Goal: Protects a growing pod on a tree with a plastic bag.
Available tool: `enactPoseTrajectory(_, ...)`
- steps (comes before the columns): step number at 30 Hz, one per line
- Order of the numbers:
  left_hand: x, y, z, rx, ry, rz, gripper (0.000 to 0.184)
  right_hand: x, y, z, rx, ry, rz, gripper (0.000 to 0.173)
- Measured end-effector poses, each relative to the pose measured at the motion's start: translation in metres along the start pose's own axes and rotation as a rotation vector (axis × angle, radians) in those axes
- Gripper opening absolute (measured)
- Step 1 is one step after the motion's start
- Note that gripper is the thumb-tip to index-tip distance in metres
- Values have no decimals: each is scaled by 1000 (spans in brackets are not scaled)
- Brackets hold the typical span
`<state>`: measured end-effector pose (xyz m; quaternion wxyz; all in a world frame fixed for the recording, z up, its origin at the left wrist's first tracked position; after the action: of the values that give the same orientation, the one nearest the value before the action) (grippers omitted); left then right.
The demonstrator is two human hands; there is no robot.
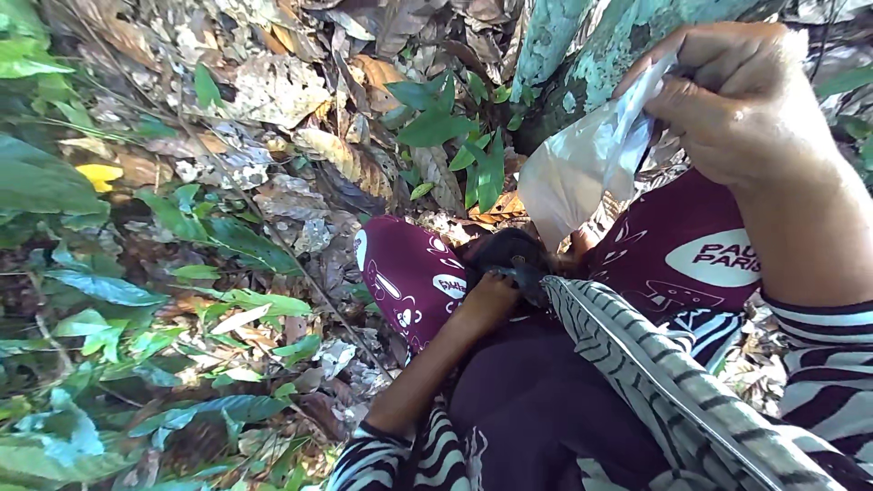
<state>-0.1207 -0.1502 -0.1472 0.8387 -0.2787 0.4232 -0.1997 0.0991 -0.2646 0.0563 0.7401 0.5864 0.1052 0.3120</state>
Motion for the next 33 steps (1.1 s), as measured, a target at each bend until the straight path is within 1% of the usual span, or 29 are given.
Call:
enactPoseTrajectory(1,-8,1,13,-64,-68,-34,24,-1,0,-1,-15,-1,4,14)
enactPoseTrajectory(3,-22,2,56,-213,-218,-73,26,-1,4,-1,-56,-15,34,14)
enactPoseTrajectory(4,-29,2,82,-283,-321,-70,27,0,6,-2,-76,-26,43,13)
enactPoseTrajectory(6,-45,-2,138,-412,-596,-65,27,3,11,-1,-148,-46,37,13)
enactPoseTrajectory(7,-51,-4,164,-477,-734,-90,25,6,13,-1,-201,-52,44,15)
enactPoseTrajectory(8,-55,-8,188,-528,-837,-130,24,9,14,-1,-262,-56,61,18)
enactPoseTrajectory(10,-56,-19,229,-578,-952,-248,26,14,17,0,-395,-70,121,21)
enactPoseTrajectory(11,-52,-25,246,-602,-952,-309,28,16,20,0,-455,-88,145,21)
enactPoseTrajectory(13,-37,-39,270,-643,-876,-388,31,20,25,3,-542,-121,170,23)
enactPoseTrajectory(16,-16,-57,289,-685,-763,-483,34,22,31,8,-618,-175,171,26)
enactPoseTrajectory(18,-8,-64,296,-680,-753,-497,28,21,31,12,-634,-215,158,25)
enactPoseTrajectory(21,-1,-68,302,-660,-773,-486,13,18,30,16,-661,-243,140,23)
enactPoseTrajectory(23,3,-68,304,-665,-760,-482,7,17,32,18,-714,-254,152,20)
enactPoseTrajectory(27,7,-69,308,-713,-713,-520,7,16,34,17,-814,-260,244,20)
enactPoseTrajectory(29,8,-67,308,-803,-655,-537,7,17,35,16,-841,-259,282,20)
enactPoseTrajectory(33,12,-62,307,-1025,-503,-640,5,17,39,14,-885,-257,327,20)
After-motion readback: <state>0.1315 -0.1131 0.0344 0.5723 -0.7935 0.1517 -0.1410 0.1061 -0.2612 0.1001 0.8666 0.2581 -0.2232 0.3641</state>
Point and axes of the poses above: each hand's wrist, its own x-axis towards the middle knuckle, its own z-axis out of the back of the hand, y = z × x, the point moved 7 cm from there along x, towards the middle knuckle, and after that the axes turned 13 degrees about z, right-handed, at the moved point
